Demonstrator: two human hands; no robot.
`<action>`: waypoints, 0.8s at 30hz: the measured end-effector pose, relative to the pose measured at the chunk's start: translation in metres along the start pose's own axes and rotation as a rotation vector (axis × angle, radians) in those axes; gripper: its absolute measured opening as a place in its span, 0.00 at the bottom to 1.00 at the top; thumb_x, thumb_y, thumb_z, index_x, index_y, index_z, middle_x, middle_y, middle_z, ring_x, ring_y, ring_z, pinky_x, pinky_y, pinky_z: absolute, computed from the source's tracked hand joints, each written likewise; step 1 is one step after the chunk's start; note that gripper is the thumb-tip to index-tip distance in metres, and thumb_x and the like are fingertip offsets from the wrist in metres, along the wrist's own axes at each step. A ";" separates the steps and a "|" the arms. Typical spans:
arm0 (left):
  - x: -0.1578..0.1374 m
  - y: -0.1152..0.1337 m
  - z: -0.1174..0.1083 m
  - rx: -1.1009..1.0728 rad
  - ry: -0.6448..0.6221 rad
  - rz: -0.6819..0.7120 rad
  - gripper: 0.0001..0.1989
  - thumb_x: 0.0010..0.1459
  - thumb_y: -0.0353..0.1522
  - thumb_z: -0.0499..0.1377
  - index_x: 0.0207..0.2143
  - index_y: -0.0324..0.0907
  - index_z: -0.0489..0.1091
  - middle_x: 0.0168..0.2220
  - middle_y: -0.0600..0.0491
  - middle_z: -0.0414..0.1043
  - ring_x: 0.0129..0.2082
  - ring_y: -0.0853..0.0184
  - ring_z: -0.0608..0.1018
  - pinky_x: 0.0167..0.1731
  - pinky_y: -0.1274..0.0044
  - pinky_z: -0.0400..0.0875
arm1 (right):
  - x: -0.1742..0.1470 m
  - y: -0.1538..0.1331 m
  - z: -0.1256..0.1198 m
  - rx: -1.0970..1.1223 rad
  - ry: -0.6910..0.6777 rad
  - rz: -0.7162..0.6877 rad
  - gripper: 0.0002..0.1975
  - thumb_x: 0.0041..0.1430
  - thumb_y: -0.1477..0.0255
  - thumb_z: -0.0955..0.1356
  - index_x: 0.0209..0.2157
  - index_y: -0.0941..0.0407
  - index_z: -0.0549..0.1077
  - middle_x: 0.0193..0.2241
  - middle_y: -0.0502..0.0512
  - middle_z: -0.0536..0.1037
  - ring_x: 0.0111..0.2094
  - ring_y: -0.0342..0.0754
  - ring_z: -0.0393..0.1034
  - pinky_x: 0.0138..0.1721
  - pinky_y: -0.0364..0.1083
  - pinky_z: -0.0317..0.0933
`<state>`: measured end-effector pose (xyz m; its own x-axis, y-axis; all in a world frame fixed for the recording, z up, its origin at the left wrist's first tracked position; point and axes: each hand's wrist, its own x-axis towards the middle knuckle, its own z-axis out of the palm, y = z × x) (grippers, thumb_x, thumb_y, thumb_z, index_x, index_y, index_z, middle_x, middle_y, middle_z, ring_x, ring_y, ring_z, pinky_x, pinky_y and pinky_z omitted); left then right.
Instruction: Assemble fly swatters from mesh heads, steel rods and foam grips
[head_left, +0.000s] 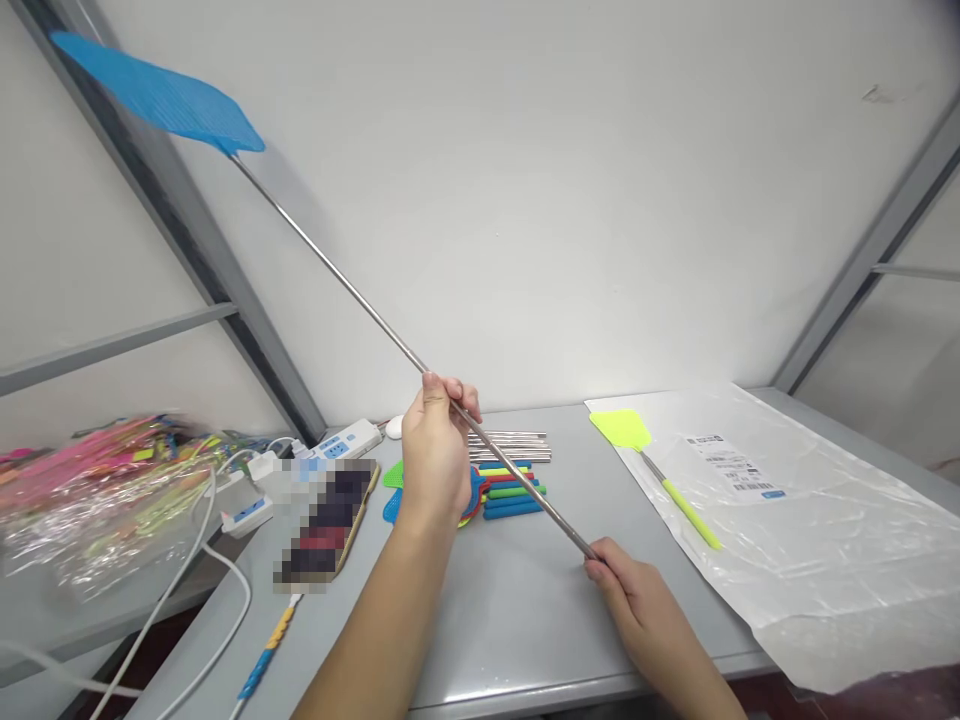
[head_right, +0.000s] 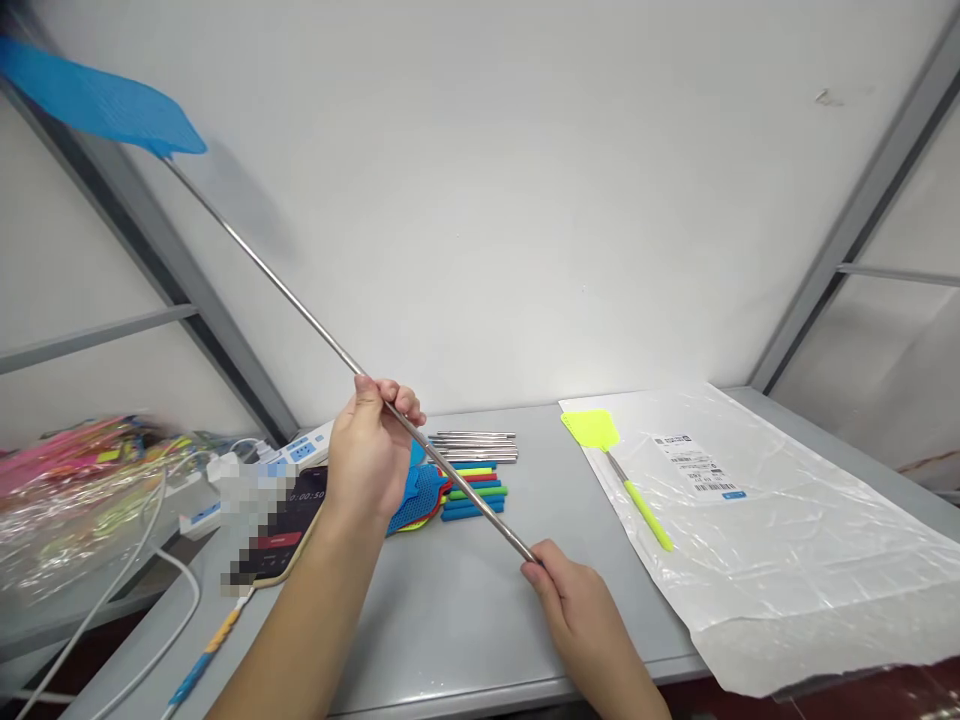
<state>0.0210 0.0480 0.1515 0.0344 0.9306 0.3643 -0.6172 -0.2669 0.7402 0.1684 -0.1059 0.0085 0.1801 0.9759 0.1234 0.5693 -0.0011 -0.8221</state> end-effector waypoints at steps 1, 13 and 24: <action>0.001 0.000 0.000 0.013 -0.012 0.005 0.21 0.58 0.49 0.57 0.25 0.41 0.63 0.24 0.57 0.59 0.24 0.73 0.65 0.28 0.80 0.63 | -0.001 0.003 -0.002 0.000 0.003 0.008 0.17 0.67 0.58 0.55 0.29 0.52 0.62 0.20 0.45 0.61 0.22 0.45 0.57 0.25 0.43 0.46; 0.007 0.008 0.003 0.079 -0.063 0.064 0.18 0.59 0.46 0.57 0.28 0.41 0.66 0.25 0.56 0.64 0.26 0.71 0.69 0.30 0.79 0.66 | -0.001 0.015 -0.016 0.043 0.042 0.061 0.19 0.65 0.56 0.58 0.25 0.53 0.57 0.20 0.45 0.60 0.23 0.44 0.55 0.26 0.43 0.49; -0.036 -0.030 -0.010 0.200 -0.098 -0.101 0.17 0.62 0.46 0.54 0.29 0.42 0.64 0.28 0.52 0.74 0.33 0.66 0.76 0.38 0.75 0.68 | 0.000 0.022 -0.012 0.031 -0.017 0.066 0.18 0.66 0.57 0.57 0.25 0.53 0.54 0.20 0.44 0.59 0.23 0.43 0.53 0.25 0.43 0.45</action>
<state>0.0304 0.0248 0.1110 0.1700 0.9292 0.3282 -0.4393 -0.2266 0.8693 0.1903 -0.1089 -0.0029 0.2021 0.9776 0.0594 0.5314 -0.0586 -0.8451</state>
